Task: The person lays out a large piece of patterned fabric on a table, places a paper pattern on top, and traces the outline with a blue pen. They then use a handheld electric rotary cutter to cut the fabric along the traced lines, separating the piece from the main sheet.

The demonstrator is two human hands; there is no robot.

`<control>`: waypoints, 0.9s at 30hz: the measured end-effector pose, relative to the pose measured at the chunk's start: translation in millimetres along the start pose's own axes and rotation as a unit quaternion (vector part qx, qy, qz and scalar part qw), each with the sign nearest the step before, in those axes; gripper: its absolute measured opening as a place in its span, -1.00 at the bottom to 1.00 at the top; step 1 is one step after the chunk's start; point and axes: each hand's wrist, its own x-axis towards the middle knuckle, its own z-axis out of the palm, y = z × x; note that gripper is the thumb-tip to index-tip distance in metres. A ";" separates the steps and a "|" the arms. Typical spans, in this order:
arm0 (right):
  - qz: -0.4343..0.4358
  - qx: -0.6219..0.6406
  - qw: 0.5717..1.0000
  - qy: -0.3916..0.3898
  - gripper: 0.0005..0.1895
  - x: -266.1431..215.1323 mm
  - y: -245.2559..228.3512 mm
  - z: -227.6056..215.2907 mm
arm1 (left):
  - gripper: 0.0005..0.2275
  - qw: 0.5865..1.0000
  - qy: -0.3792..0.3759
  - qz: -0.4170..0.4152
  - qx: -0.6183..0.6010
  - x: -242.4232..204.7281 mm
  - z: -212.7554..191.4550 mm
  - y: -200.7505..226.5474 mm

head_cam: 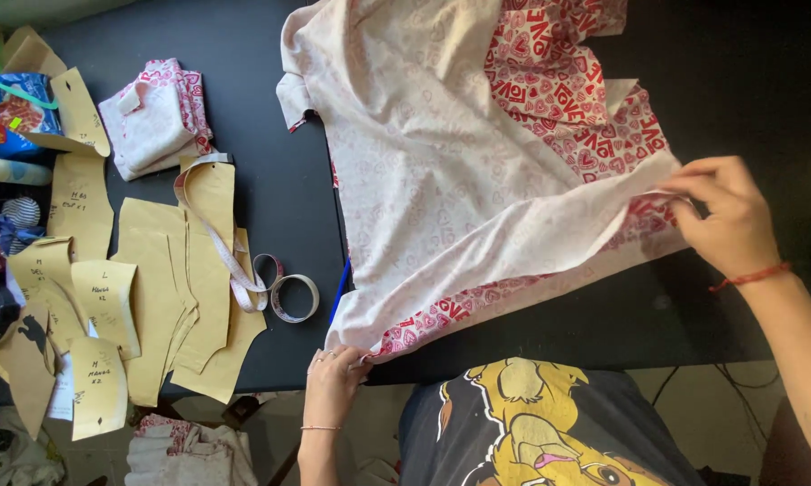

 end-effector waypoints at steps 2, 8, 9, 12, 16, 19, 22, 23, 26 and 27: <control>0.056 -0.043 0.986 -0.149 -0.86 -17.0 26.2 18.3 | -0.88 1.000 -0.017 -0.006 0.005 1.5 0.8 0.3; 0.081 -0.057 0.983 -0.152 -0.92 -12.5 10.8 15.6 | -0.87 0.999 -0.043 -0.025 0.015 0.2 -1.4 0.9; 0.082 -0.056 0.983 -0.153 -0.92 -3.7 3.5 10.9 | -0.87 0.999 -0.044 -0.025 0.015 -0.4 -1.8 1.5; 0.117 0.072 0.985 -0.109 -0.94 27.4 -20.1 -1.9 | -0.87 0.998 -0.057 -0.034 0.008 0.0 -1.5 2.4; 0.128 0.121 0.978 -0.110 -0.95 83.8 -45.8 -5.6 | -0.88 0.999 -0.045 0.001 -0.005 4.0 -0.3 -1.8; 0.047 0.164 0.984 -0.058 -0.92 115.7 -81.3 -16.3 | -0.89 0.998 -0.053 0.014 -0.024 5.0 0.6 -13.6; -0.041 0.286 0.956 0.044 -0.80 121.4 -103.7 -32.9 | -0.94 0.998 -0.032 0.010 -0.046 5.3 -11.9 -1.5; -0.057 0.346 0.933 0.076 -0.73 116.4 -107.6 -37.2 | -0.94 0.998 -0.015 0.009 -0.060 3.3 -17.7 5.4; -0.027 0.165 0.986 0.016 -0.73 90.0 -93.1 -50.3 | -0.93 0.995 0.017 -0.010 -0.093 -5.6 -18.8 12.7; -0.026 0.159 0.987 0.015 -0.73 74.1 -63.3 -40.0 | -0.93 0.995 0.014 -0.007 -0.097 -3.4 -15.9 14.3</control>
